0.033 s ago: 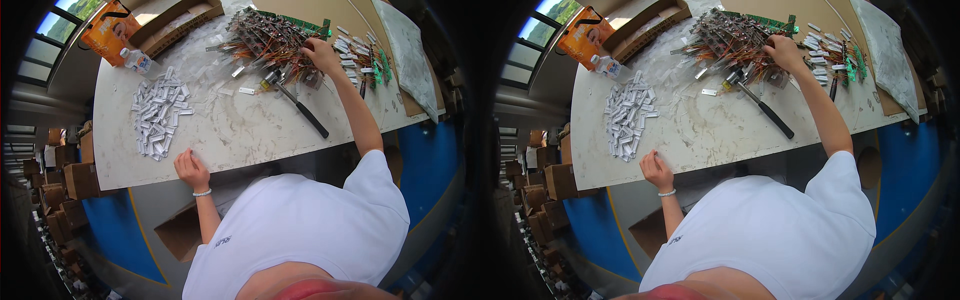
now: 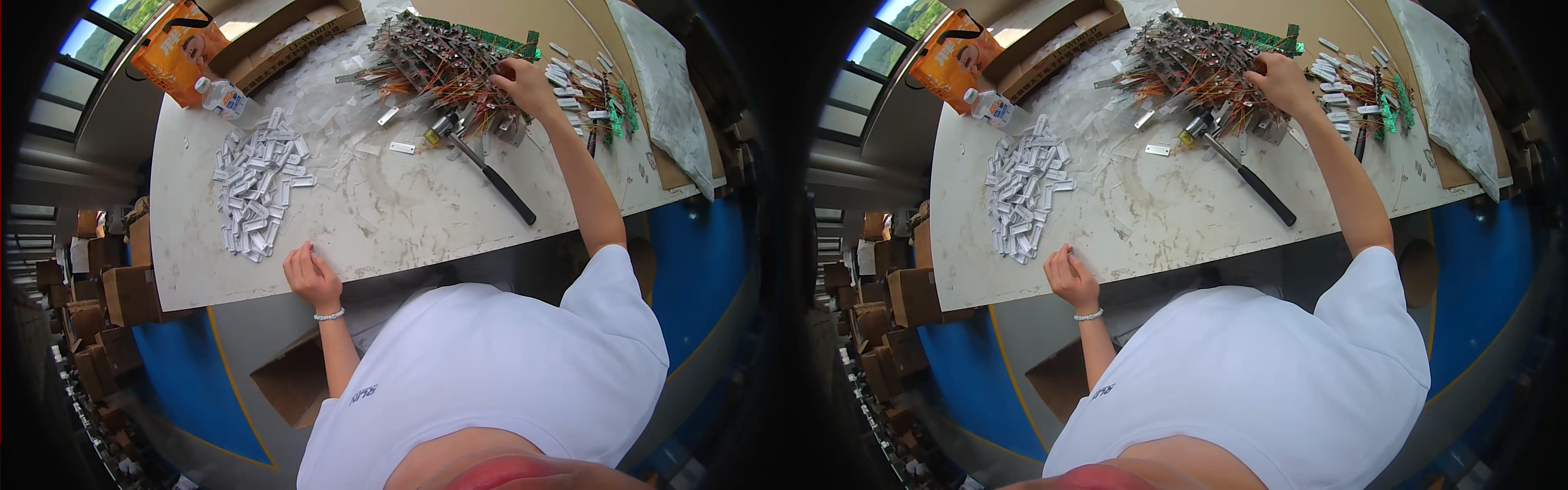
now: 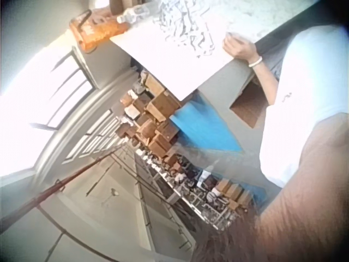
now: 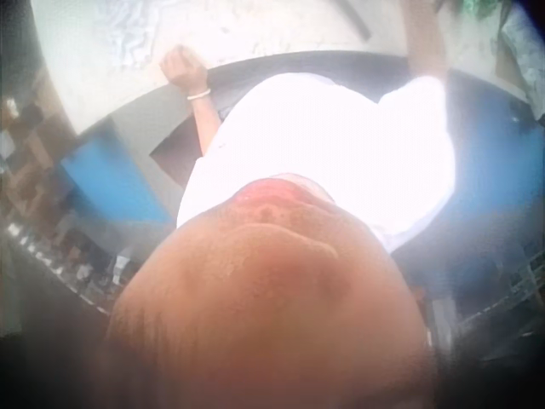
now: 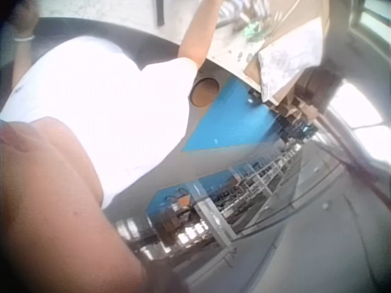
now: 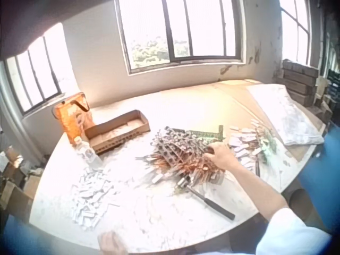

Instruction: Manually assembling LED components by placing covers and securing them with a hammer on an assembly line.

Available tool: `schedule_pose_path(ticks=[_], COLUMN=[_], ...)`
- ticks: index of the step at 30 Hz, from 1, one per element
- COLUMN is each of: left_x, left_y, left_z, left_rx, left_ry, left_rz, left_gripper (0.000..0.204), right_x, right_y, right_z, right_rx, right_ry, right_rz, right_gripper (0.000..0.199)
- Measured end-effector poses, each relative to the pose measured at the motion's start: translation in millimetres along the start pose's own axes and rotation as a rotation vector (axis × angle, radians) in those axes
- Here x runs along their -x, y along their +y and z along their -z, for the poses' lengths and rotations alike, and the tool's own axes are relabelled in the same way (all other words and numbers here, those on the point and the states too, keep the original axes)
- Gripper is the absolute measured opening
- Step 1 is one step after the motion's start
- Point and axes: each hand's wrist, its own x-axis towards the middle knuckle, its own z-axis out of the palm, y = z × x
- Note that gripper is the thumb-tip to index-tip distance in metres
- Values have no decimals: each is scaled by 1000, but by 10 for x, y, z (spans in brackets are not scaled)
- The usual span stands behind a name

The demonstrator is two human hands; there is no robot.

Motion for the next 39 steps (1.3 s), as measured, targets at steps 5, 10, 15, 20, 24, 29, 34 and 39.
schedule_pose_path(ticks=[5, 10, 15, 20, 24, 29, 34, 39], left_x=[-25, 7, -10, -25, -48, -148, -113, -158], left_y=[-5, -32, -5, -8, 30, 409, 487, 458], left_z=[35, 72, 33, 40, 70, 199, 121, 92], left_rx=[7, -3, 29, 64, 162, 301, 225, 228], left_ry=[20, 30, 48, 45, 9, -124, -273, -289], left_rz=[-33, -27, -22, -21, -9, -41, -93, -126], left_gripper=[25, 24, 25, 26, 30, 31, 28, 28], right_x=[16, 153, 823, 1269, 1247, 1384, 1468, 1539], right_y=[-498, -1163, -2059, -2465, -2421, -2437, -2444, -2445], right_z=[678, 786, -187, -1016, -942, -617, -389, -240], right_rx=[-350, -375, 81, -231, -1283, -1724, -1957, -1993], right_ry=[91, -8, 91, -266, -536, -694, -839, -838], right_rz=[153, 197, 210, 286, 102, 2, -100, -101], right_gripper=[38, 36, 33, 39, 33, 34, 36, 42])
